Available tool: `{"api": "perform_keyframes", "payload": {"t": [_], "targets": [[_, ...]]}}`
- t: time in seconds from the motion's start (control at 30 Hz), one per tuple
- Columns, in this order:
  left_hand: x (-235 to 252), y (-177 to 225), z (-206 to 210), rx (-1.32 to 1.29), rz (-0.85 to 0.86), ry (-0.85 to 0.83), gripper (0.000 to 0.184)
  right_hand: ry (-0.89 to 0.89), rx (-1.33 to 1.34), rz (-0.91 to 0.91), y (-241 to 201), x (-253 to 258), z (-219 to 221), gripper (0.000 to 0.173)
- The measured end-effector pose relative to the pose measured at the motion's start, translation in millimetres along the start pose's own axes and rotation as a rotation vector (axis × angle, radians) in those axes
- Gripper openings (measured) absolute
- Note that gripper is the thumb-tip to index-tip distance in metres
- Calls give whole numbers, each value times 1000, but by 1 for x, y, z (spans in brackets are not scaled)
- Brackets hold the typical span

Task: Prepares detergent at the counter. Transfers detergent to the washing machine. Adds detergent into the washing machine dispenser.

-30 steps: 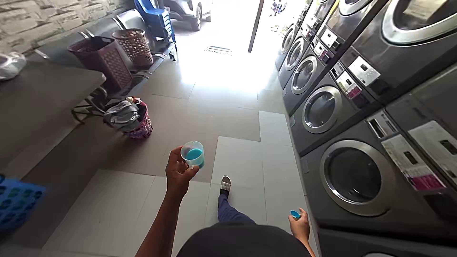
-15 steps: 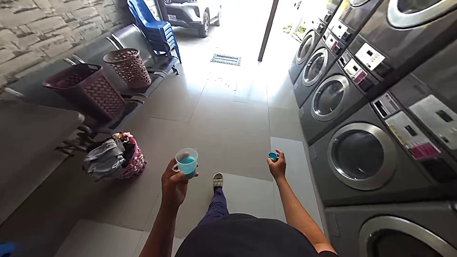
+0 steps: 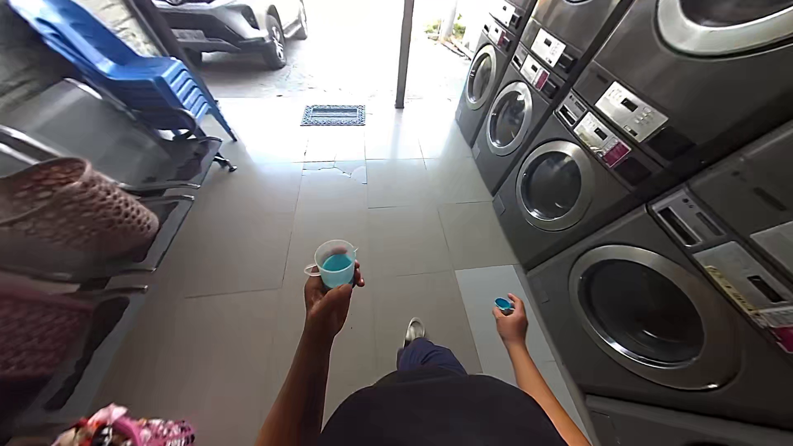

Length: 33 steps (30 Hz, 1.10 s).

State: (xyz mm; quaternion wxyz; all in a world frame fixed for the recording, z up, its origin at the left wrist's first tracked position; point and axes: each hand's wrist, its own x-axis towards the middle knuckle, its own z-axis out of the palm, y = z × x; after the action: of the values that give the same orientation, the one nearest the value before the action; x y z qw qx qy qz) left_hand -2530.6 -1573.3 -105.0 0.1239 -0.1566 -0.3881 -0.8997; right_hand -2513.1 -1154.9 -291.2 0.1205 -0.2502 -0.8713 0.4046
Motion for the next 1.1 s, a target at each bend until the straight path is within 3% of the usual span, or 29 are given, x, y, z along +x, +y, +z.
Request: {"api": "perform_keyframes", "payload": {"t": [0.17,0.27,0.4,0.6,0.73,0.9,1.1], "targets": [[155,-90,-18,18,-67,17,71,194,99,194,11,127,28,66],[253,-135,-17,73,-124,26,67,236,278,249,-20,240,51,70],[364,-179,-31,113,-188,11,64,125,481,159,-109,385,102,63],[512,-247,-55,279,-55,1,56,-83,822,-15,-266,565,202,41],[621,-304,-84,385,-10,-58,55,-125,952,-42,-336,679,255,40],[771,-373,-110,562,-46,-81,55,-99,817,51,-345,808,306,42],[951,-484,-104,452,-155,-156,55,173,751,100,-351,956,289,55]]}}
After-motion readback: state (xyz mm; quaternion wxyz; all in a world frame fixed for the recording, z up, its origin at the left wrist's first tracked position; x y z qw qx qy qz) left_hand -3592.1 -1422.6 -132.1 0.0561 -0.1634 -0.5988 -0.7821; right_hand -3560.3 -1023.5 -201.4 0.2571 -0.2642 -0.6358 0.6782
